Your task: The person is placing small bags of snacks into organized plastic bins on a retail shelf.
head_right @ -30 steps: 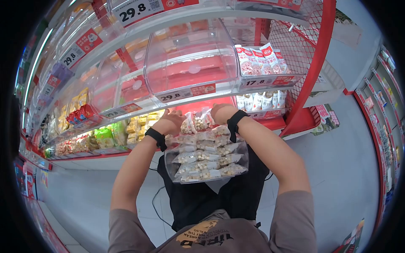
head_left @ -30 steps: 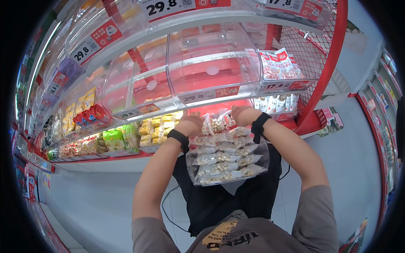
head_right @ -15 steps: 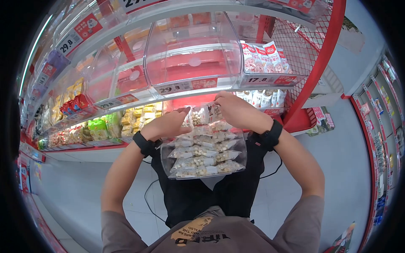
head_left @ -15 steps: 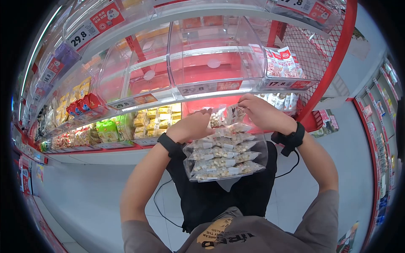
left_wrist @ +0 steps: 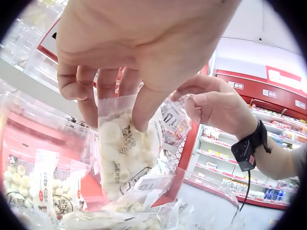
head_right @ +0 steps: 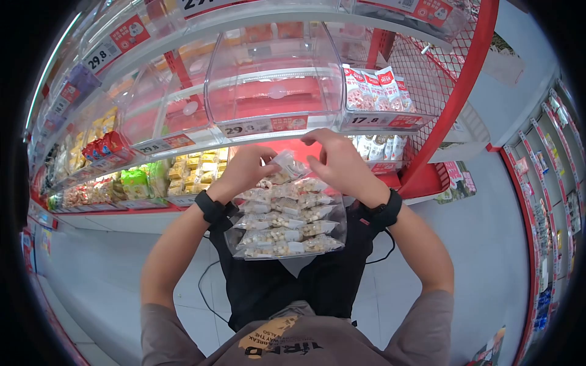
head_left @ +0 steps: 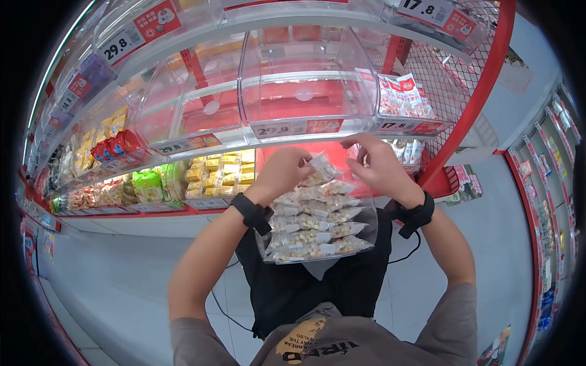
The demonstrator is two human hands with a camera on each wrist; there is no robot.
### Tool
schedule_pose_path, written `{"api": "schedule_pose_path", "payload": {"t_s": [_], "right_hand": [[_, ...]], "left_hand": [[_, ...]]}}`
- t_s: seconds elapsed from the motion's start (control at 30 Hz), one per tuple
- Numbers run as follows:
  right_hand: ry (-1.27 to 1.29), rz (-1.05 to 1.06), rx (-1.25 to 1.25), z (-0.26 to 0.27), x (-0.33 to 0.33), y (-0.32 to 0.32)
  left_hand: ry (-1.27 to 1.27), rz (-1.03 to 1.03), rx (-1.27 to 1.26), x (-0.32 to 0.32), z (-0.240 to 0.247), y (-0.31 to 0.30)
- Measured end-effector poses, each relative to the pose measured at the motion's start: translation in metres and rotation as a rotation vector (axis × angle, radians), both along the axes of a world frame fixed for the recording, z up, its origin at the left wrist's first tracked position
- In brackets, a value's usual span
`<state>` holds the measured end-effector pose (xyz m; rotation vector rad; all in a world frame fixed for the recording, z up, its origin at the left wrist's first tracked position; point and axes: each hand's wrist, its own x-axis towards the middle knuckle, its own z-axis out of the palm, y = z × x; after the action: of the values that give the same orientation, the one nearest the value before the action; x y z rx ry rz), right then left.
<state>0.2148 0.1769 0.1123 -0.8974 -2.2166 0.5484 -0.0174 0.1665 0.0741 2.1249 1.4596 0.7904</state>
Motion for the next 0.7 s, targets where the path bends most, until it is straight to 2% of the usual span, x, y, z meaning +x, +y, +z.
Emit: {"api": "schedule_pose_path", "payload": {"t_s": [0.03, 0.07, 0.1, 0.17, 0.2, 0.3, 0.33, 0.43, 0.47, 0.6, 0.67, 0.7], "right_hand": [[-0.011, 0.054, -0.021, 0.001, -0.008, -0.003], [-0.039, 0.052, 0.07, -0.006, -0.014, 0.001], [-0.065, 0.046, 0.163, -0.014, -0.019, 0.005], [-0.168, -0.012, 0.159, -0.024, -0.027, 0.018], [-0.115, 0.006, 0.367, -0.028, -0.031, 0.022], [-0.379, -0.059, 0.263, -0.031, -0.031, 0.028], [-0.429, -0.093, 0.264, -0.031, -0.031, 0.03], [-0.504, -0.183, 0.268, -0.037, -0.026, 0.034], [-0.482, -0.194, 0.27, -0.041, -0.021, 0.036], [-0.385, -0.102, 0.288, -0.068, -0.019, 0.051], [-0.472, -0.117, 0.189, -0.071, -0.023, 0.057], [-0.52, -0.12, 0.138, -0.072, -0.025, 0.059]], "left_hand": [[0.016, -0.004, 0.078, 0.005, -0.003, 0.002], [0.032, -0.009, 0.157, 0.01, -0.005, 0.004], [0.008, -0.007, 0.165, 0.014, -0.007, 0.006], [-0.037, 0.004, 0.184, 0.021, -0.007, 0.009], [-0.024, 0.028, 0.129, 0.023, -0.002, 0.007], [0.0, 0.008, 0.254, 0.02, -0.007, 0.012], [0.06, 0.016, 0.075, 0.018, -0.003, 0.01], [0.074, 0.098, 0.266, 0.006, -0.011, 0.005], [0.119, 0.138, 0.084, -0.002, -0.012, 0.003], [0.438, -0.124, -0.188, -0.029, -0.036, -0.007], [0.616, -0.192, -0.313, -0.029, -0.036, -0.023], [0.625, -0.164, -0.297, -0.028, -0.032, -0.029]]}}
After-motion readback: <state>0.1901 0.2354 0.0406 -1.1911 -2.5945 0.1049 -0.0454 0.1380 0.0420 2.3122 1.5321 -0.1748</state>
